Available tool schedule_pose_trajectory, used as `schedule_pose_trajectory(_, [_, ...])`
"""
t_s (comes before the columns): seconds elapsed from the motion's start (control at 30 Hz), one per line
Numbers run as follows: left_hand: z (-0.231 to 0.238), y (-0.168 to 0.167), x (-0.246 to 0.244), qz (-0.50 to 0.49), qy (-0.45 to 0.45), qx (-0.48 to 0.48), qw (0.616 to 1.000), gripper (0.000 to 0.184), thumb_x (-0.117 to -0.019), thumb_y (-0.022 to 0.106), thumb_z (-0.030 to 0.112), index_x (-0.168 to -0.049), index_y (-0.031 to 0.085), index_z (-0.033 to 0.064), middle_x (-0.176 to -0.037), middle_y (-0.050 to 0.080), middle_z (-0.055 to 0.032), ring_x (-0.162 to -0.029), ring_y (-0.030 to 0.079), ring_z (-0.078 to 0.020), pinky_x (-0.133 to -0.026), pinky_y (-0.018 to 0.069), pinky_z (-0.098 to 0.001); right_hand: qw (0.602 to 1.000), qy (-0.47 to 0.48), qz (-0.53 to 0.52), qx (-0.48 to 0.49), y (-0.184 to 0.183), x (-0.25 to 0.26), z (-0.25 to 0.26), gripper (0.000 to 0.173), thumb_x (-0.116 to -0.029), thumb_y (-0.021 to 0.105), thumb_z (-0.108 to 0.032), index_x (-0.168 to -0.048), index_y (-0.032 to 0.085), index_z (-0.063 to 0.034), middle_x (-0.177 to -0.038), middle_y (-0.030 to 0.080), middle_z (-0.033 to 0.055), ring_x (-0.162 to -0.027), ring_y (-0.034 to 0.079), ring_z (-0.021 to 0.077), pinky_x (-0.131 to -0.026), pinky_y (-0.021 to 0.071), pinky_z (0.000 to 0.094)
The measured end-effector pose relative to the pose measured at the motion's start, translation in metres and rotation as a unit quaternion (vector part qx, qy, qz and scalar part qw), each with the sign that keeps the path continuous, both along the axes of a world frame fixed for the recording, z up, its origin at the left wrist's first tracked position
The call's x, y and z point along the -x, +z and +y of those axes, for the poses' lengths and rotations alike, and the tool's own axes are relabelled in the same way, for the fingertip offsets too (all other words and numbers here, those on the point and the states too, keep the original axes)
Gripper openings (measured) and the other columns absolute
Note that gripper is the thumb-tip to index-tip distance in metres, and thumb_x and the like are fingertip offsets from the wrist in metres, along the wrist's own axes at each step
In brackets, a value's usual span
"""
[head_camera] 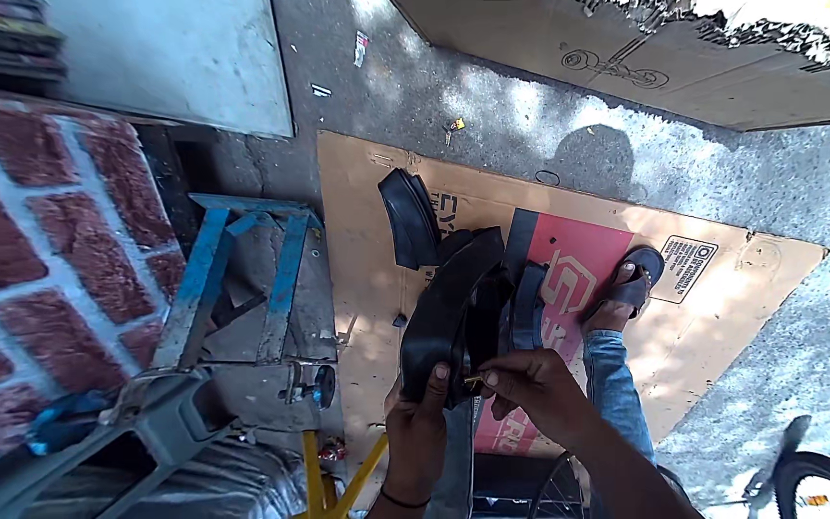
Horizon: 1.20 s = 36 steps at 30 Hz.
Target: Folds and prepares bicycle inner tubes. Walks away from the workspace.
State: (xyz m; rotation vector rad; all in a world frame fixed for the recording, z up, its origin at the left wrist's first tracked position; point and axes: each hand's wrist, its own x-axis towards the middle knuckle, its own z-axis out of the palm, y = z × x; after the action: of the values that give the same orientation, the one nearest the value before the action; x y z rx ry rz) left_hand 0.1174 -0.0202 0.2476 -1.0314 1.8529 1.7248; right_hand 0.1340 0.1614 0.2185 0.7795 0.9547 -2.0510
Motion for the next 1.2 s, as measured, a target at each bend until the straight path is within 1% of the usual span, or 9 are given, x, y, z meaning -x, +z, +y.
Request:
schedule_pose_trajectory(0.2, [0.000,-0.002,-0.001,0.010,-0.024,0.009,1.000,0.021,-0.0953,0.068,0.013,-0.114,0.066,0.0028,-0.093,0.074,-0.0108,-0.081,0.074,-0.0192,-0.077,0.0635,-0.0339,0.997,-0.054,-0.024,0.043,-0.003,0.000,0.004,0.034,-0.0948,0.061,-0.005,-0.128,0.064,-0.0002,-0.122,0.068,0.0174,-0.102,0.071,0.0277,-0.089,0.0609,0.0447])
schedule_pose_trajectory(0.33, [-0.001,-0.003,-0.002,0.020,-0.042,0.015,0.999,0.021,-0.0947,0.070,0.016,-0.111,0.067,0.0039,-0.092,0.075,-0.0099,-0.081,0.074,-0.0191,-0.077,0.0633,-0.0334,0.998,-0.043,-0.047,-0.029,-0.001,0.005,0.001,0.015,-0.0964,0.070,-0.007,-0.107,0.075,0.0024,-0.093,0.075,0.0148,-0.082,0.075,0.0224,-0.076,0.0651,0.0370])
schedule_pose_trajectory(0.43, [-0.001,-0.005,-0.003,0.025,-0.041,0.017,0.999,0.022,-0.0949,0.071,0.018,-0.112,0.067,0.0049,-0.093,0.075,-0.0088,-0.082,0.074,-0.0186,-0.078,0.0636,-0.0338,0.995,-0.095,-0.017,-0.015,-0.007,-0.001,0.002,0.024,-0.0884,0.070,0.008,-0.111,0.073,0.0016,-0.106,0.074,0.0175,-0.093,0.073,0.0239,-0.087,0.0614,0.0388])
schedule_pose_trajectory(0.53, [-0.002,-0.006,-0.002,0.022,-0.038,0.019,0.999,0.023,-0.0949,0.070,0.017,-0.114,0.066,0.0052,-0.094,0.074,-0.0079,-0.083,0.074,-0.0178,-0.079,0.0635,-0.0330,0.996,-0.078,-0.041,0.018,-0.009,0.002,0.004,0.035,-0.0929,0.067,-0.004,-0.128,0.065,-0.0030,-0.123,0.068,0.0177,-0.103,0.071,0.0279,-0.090,0.0606,0.0437])
schedule_pose_trajectory(0.6, [-0.003,-0.006,-0.002,0.020,-0.044,0.020,0.999,0.023,-0.0952,0.070,0.017,-0.114,0.066,0.0050,-0.094,0.074,-0.0084,-0.083,0.074,-0.0186,-0.079,0.0634,-0.0338,0.997,-0.022,-0.072,0.010,-0.007,0.009,0.006,0.030,-0.1026,0.062,-0.023,-0.123,0.068,-0.0015,-0.110,0.072,0.0157,-0.089,0.073,0.0251,-0.078,0.0636,0.0398])
schedule_pose_trajectory(0.67, [-0.004,-0.007,-0.002,0.024,-0.050,0.020,0.998,0.021,-0.0954,0.070,0.017,-0.112,0.067,0.0051,-0.093,0.075,-0.0089,-0.082,0.074,-0.0190,-0.078,0.0635,-0.0337,0.997,0.010,-0.074,-0.005,-0.008,0.011,0.006,0.021,-0.1017,0.064,-0.017,-0.108,0.073,0.0015,-0.093,0.074,0.0133,-0.077,0.074,0.0201,-0.072,0.0646,0.0344])
schedule_pose_trajectory(0.77, [-0.006,-0.008,-0.004,0.022,-0.050,0.015,0.998,0.020,-0.0947,0.071,0.017,-0.111,0.068,0.0058,-0.094,0.075,-0.0096,-0.083,0.074,-0.0196,-0.079,0.0635,-0.0342,0.999,-0.040,-0.028,0.001,-0.013,0.005,0.009,0.015,-0.0907,0.068,0.005,-0.104,0.075,0.0021,-0.102,0.074,0.0147,-0.088,0.071,0.0203,-0.083,0.0608,0.0357])
schedule_pose_trajectory(0.9, [-0.006,-0.008,-0.005,0.017,-0.059,0.020,0.998,0.023,-0.0950,0.071,0.018,-0.113,0.067,0.0049,-0.095,0.075,-0.0093,-0.083,0.074,-0.0186,-0.079,0.0631,-0.0328,0.995,-0.080,-0.039,0.053,-0.016,0.004,0.010,0.031,-0.0878,0.061,0.006,-0.117,0.070,-0.0007,-0.121,0.069,0.0198,-0.102,0.071,0.0273,-0.092,0.0594,0.0446])
schedule_pose_trajectory(1.2, [-0.004,-0.020,-0.005,-0.004,-0.077,0.044,0.996,0.022,-0.0960,0.066,0.014,-0.114,0.066,0.0016,-0.094,0.075,-0.0101,-0.083,0.074,-0.0197,-0.079,0.0636,-0.0341,0.986,-0.136,-0.075,-0.065,-0.044,-0.003,0.007,0.022,-0.0913,0.054,0.000,-0.106,0.070,-0.0028,-0.100,0.070,0.0137,-0.085,0.071,0.0223,-0.081,0.0619,0.0414])
